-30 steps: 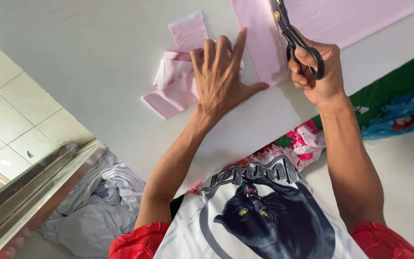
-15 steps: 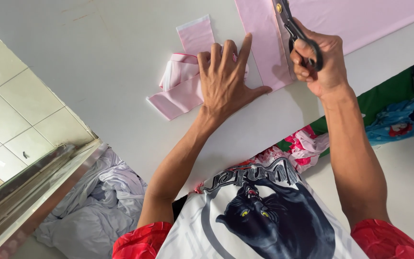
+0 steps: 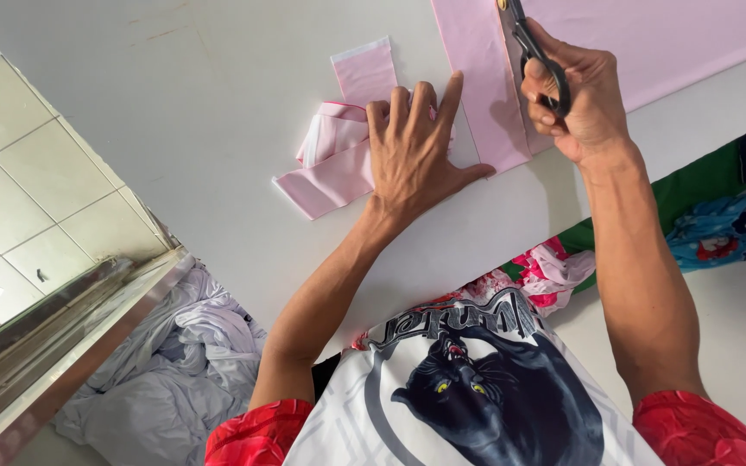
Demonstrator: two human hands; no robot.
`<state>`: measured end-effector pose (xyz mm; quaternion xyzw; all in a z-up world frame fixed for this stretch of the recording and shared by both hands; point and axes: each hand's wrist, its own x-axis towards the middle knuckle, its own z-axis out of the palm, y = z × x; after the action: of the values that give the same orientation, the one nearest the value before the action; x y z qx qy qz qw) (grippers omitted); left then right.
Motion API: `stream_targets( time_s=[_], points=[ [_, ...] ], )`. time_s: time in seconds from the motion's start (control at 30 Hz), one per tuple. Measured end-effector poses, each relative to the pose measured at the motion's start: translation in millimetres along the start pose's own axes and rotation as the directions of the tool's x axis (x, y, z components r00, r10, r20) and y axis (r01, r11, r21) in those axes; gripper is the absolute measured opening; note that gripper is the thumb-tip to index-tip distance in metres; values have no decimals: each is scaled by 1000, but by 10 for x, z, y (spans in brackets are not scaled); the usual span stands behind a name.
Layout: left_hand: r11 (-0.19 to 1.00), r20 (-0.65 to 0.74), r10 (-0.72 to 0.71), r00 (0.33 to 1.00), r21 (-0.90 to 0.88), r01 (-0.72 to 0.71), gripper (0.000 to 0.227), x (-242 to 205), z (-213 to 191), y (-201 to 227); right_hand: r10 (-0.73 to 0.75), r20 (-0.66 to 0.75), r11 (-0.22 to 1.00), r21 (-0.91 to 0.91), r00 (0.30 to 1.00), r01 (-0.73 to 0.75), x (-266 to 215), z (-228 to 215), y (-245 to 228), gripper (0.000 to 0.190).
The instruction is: The person measures and marks a pink fabric with a ruler and orange chalk, then uses scissors to cut the fabric into strips along the marked lines.
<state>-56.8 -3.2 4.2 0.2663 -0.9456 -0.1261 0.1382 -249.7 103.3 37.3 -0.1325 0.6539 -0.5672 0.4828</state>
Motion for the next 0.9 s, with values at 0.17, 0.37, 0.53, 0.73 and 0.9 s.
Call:
stream_targets(
  time_s=[0.17, 0.37, 0.53, 0.73, 0.9],
  points=[
    [1000, 8, 2, 1000, 2, -2, 128, 16, 2, -6, 25, 16, 999, -47, 1000, -24, 127, 100, -170, 44],
    [1000, 10, 1, 1000, -12, 0, 128, -12, 33, -5, 6, 4, 999, -49, 1000, -6, 237, 179, -154, 34],
    [1000, 18, 3, 1000, 5, -3, 131, -14, 46, -9, -48, 15, 998, -37, 999, 49, 275, 193, -117, 28],
    [1000, 8, 12, 1000, -8, -12, 127, -5, 34, -8, -15, 17, 999, -32, 1000, 15, 352, 109, -121, 36],
    [1000, -4, 12, 1000, 2, -12, 129, -17, 50, 2, -38, 83, 996, -80, 996, 45, 434, 86, -121, 37]
  ],
)
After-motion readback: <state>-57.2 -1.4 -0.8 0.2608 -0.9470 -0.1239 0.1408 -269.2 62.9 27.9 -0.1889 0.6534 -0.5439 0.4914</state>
